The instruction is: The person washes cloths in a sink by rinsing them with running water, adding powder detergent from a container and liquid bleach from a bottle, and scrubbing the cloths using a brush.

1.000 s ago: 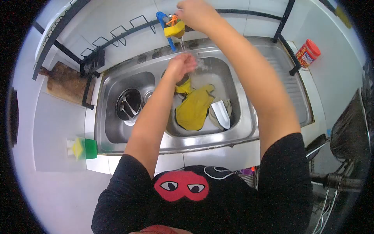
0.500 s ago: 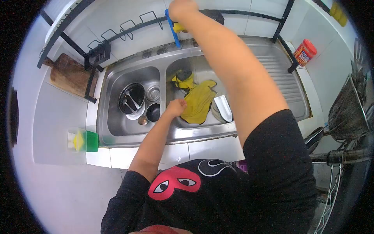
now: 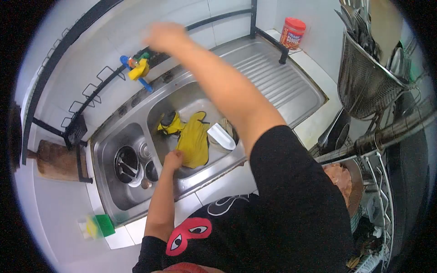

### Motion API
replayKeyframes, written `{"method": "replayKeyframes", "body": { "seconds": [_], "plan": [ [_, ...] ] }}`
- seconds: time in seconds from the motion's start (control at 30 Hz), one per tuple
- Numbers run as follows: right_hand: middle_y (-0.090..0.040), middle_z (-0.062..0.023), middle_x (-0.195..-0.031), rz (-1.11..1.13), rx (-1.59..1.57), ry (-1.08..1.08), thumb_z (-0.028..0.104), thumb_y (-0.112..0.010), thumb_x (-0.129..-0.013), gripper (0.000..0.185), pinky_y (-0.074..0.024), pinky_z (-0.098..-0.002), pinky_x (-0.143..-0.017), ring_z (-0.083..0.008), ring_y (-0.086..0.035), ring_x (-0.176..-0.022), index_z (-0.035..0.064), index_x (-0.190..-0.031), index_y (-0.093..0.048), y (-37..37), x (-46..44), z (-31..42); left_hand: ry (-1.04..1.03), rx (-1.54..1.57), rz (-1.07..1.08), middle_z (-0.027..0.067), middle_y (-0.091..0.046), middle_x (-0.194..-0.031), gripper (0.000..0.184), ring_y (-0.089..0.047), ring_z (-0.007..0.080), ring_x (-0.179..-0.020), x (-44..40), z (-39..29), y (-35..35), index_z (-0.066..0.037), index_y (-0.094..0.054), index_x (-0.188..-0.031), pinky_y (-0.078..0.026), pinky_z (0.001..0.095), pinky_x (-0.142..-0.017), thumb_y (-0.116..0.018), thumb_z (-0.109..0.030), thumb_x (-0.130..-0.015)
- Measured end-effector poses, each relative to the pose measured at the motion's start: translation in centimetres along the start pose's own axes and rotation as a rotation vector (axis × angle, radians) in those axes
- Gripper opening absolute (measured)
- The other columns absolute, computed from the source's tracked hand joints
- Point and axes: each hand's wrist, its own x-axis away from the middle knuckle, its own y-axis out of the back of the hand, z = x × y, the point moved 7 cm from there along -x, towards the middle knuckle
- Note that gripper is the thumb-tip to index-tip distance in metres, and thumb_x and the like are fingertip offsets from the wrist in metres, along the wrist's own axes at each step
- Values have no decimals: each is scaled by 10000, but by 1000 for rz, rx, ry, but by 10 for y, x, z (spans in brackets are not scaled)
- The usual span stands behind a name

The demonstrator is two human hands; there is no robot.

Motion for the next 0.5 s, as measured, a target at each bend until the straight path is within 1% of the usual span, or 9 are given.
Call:
{"method": "replayKeyframes", "body": {
  "seconds": [0.03,0.07,0.17,0.2,0.23,0.27,0.3,0.4,0.5],
  "plan": [
    [-594,-139,-1088,60,74,-171,434,-602,-755,519,-429,-403,-878,-304,-543,-1045,119,-1160,-528,5,-5,-41,21,27,19,187,-619,-947,297,-587,346,-906,1,1,-1,-68,-634,-950,-458,414,-814,-520,-293,-792],
    [-614,-143,-1026,-62,66,-162,391,-540,-758,445,-455,-423,-830,-306,-575,-986,87,-1083,-562,7,-11,-92,0,4,22,187,-621,-938,295,-588,348,-901,3,-3,0,-68,-632,-956,-458,415,-812,-521,-287,-793],
    [-592,-170,-1058,-249,34,-421,354,-605,-709,465,-445,-423,-850,-333,-552,-1010,77,-1080,-559,45,3,-234,-20,-34,52,189,-624,-920,293,-591,351,-894,15,-18,10,-66,-624,-978,-460,416,-812,-527,-272,-794],
    [-591,-175,-1057,-298,128,-491,361,-610,-708,466,-441,-421,-859,-330,-551,-1016,82,-1077,-556,49,2,-292,-4,-25,71,190,-623,-921,295,-590,352,-897,19,-24,15,-67,-620,-989,-459,414,-815,-531,-268,-793],
    [-593,-186,-1048,-325,273,-573,367,-606,-708,483,-427,-421,-876,-335,-555,-1008,97,-1101,-534,67,17,-314,14,-15,92,192,-623,-922,298,-589,352,-901,20,-25,14,-67,-616,-1000,-458,413,-818,-535,-264,-792],
    [-512,-214,-1170,-271,299,-747,453,-651,-680,666,-421,-428,-888,-362,-501,-1083,156,-1238,-441,71,26,-361,6,-11,74,193,-616,-947,305,-585,351,-912,18,-22,12,-65,-610,-1011,-456,409,-822,-541,-263,-790],
    [-458,-225,-1218,-307,350,-856,478,-658,-663,699,-393,-445,-915,-378,-453,-1126,185,-1254,-425,76,35,-398,2,-6,57,195,-609,-971,313,-581,350,-922,17,-16,7,-62,-605,-1022,-454,406,-827,-546,-262,-788],
    [-339,-246,-1305,-415,400,-1019,550,-668,-621,810,-286,-533,-975,-424,-321,-1215,264,-1310,-354,97,57,-454,-27,-54,42,195,-582,-1043,326,-565,347,-957,19,-17,5,-52,-594,-1039,-447,399,-843,-560,-254,-785],
    [-299,-252,-1326,-335,485,-1042,583,-643,-622,823,-248,-610,-947,-451,-289,-1215,236,-1309,-351,110,55,-469,1,-77,80,196,-564,-1076,321,-551,347,-980,24,-25,8,-44,-595,-1037,-439,399,-854,-571,-238,-782]
  ]
}}
